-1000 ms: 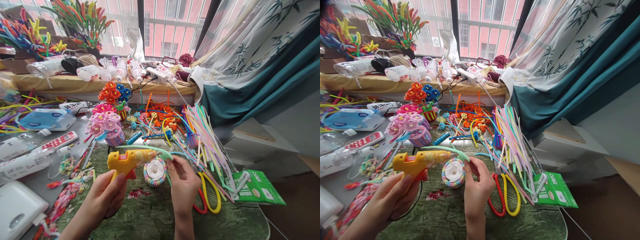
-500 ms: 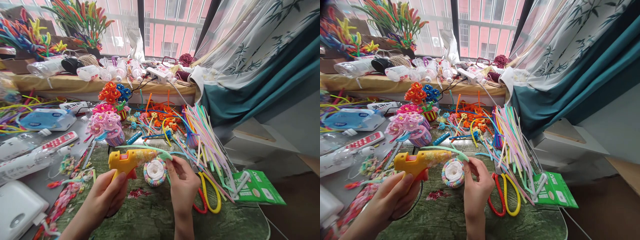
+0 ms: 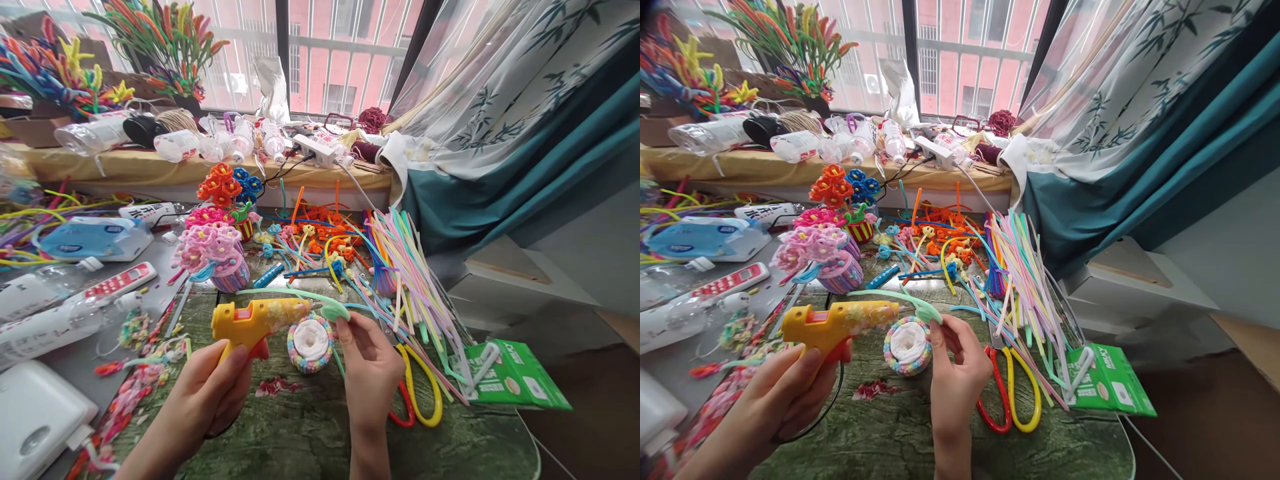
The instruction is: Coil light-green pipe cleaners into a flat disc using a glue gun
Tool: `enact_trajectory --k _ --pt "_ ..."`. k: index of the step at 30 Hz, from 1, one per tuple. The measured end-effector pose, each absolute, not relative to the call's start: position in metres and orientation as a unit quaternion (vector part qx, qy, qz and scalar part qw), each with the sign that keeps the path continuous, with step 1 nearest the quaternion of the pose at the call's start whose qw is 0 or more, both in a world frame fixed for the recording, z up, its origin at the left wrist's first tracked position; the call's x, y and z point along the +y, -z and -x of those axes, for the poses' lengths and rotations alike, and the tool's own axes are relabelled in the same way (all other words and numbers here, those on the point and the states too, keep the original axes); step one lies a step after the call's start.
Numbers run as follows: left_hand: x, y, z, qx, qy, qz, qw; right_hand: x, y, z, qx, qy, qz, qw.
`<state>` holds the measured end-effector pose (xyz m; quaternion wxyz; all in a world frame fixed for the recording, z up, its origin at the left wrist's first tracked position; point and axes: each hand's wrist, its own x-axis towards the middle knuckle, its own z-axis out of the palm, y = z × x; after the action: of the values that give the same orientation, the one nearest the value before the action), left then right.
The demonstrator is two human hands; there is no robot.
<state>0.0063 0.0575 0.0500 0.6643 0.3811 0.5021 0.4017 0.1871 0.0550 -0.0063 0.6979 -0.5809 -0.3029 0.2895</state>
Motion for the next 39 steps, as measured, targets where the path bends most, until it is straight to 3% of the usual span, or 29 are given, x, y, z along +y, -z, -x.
enact_trajectory --k 39 --pt "0.0541 -0.0433 -0.0069 0.520 -0.396 -0.366 0.663 0.0560 0.0031 -0.1864 -0.270 -0.327 0.558 0.714"
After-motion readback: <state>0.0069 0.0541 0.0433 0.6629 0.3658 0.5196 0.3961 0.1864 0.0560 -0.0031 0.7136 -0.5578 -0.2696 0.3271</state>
